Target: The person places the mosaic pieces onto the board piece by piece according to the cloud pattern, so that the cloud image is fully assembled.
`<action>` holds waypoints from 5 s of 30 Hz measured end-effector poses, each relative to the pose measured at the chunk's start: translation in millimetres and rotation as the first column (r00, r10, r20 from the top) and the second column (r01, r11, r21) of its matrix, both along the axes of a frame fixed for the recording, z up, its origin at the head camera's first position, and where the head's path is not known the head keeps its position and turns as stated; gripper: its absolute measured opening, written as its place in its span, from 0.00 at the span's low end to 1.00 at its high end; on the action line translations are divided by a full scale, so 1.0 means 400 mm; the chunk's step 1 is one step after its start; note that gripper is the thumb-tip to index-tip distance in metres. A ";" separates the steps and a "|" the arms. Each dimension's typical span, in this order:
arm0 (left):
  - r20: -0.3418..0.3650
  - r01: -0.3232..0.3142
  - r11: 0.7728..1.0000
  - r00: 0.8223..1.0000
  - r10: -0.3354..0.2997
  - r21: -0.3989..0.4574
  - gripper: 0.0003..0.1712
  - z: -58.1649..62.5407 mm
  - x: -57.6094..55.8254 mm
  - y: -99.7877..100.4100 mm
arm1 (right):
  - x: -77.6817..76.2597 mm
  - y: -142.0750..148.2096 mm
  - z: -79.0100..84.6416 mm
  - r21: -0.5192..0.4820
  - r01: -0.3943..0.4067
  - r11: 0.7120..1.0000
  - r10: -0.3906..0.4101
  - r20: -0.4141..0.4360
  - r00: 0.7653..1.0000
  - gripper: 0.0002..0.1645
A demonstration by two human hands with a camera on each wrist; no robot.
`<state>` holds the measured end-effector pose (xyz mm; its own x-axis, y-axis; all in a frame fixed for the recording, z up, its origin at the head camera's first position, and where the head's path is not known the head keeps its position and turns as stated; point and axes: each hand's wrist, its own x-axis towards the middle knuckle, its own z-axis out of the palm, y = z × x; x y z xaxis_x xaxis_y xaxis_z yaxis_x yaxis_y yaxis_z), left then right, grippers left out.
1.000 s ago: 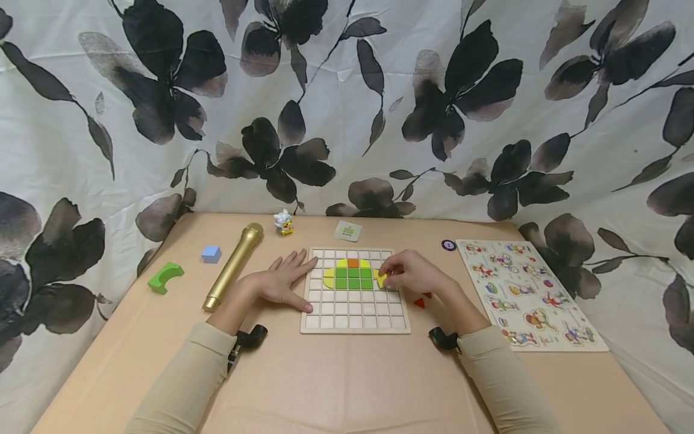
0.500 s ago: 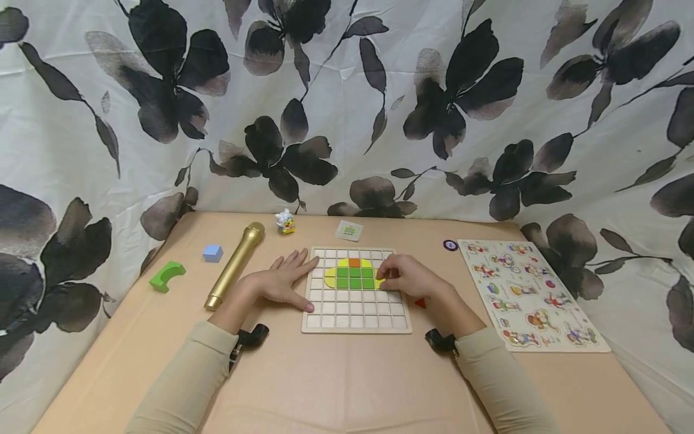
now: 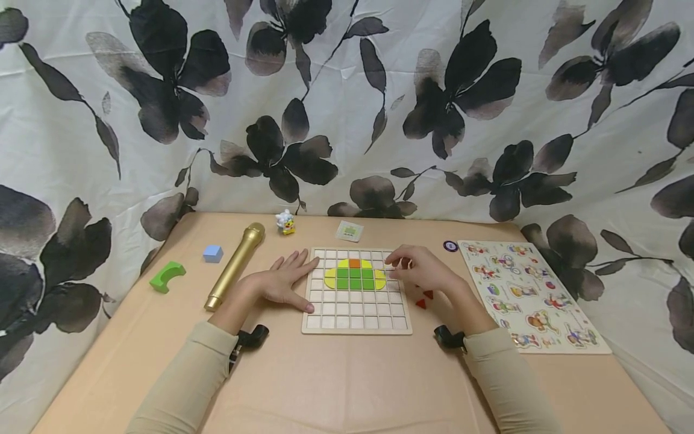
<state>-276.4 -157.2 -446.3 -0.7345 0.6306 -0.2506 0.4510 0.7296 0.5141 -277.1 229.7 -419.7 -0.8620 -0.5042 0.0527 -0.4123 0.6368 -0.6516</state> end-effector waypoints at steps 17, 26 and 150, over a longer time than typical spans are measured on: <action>-0.032 -0.006 0.997 0.999 0.003 -0.076 0.73 0.001 0.001 0.000 | -0.022 0.151 0.001 0.110 0.021 0.994 -0.031 0.092 0.995 0.13; -0.033 -0.007 0.998 0.999 0.005 -0.063 0.73 0.004 0.000 0.002 | -0.034 0.155 -0.034 0.126 -0.008 0.992 -0.011 0.147 0.989 0.08; -0.021 -0.001 0.998 1.000 0.000 -0.057 0.74 0.004 -0.002 -0.001 | -0.022 0.139 -0.008 -0.064 0.030 0.997 -0.022 0.123 0.992 0.05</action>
<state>-277.2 -157.6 -444.7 -0.7401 0.6155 -0.2710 0.4610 0.7577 0.4620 -286.1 285.1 -422.7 -0.8770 -0.4801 -0.0211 -0.3109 0.6003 -0.7368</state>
